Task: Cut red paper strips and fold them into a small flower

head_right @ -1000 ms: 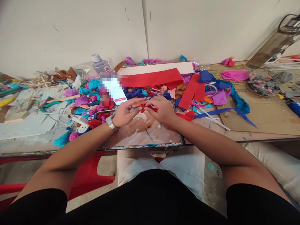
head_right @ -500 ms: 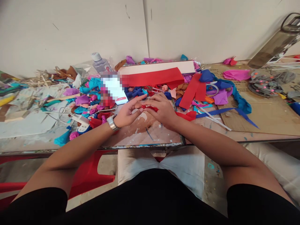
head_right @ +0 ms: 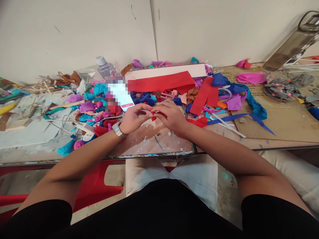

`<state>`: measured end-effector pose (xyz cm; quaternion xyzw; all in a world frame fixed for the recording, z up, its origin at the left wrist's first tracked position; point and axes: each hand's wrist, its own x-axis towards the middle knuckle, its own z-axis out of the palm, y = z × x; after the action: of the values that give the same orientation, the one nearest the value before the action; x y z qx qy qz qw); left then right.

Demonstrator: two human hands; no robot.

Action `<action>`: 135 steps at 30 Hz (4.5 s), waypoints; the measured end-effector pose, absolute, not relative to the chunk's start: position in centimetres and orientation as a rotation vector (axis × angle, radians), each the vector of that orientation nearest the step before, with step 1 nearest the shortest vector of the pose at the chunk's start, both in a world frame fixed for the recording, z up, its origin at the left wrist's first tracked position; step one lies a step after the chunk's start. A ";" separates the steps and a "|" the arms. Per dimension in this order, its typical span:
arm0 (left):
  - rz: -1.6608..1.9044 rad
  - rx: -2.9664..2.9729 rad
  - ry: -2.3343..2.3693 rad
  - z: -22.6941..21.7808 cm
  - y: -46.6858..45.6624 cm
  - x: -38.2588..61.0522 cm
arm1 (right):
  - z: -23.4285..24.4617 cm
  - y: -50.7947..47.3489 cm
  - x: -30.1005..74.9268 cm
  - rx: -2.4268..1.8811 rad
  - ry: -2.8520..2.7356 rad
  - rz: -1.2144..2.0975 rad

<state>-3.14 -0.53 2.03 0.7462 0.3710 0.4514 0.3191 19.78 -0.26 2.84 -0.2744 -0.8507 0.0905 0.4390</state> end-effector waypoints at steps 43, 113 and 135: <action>1.100 2.133 0.954 2.1 -0.7 -3.0 | 2.7 0.0 20.2 -0.815 -2.197 0.073; 1.226 2.208 0.931 3.0 -1.0 -3.0 | 2.7 0.0 20.1 -0.848 -2.148 0.090; 1.214 2.006 0.905 2.1 -0.6 -3.0 | 3.1 -0.3 20.1 -0.862 -2.215 0.049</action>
<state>-2.98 -0.60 2.06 0.7592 0.3426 0.4594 0.3087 20.12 -0.32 3.14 -0.3364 -0.8645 0.0192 0.3731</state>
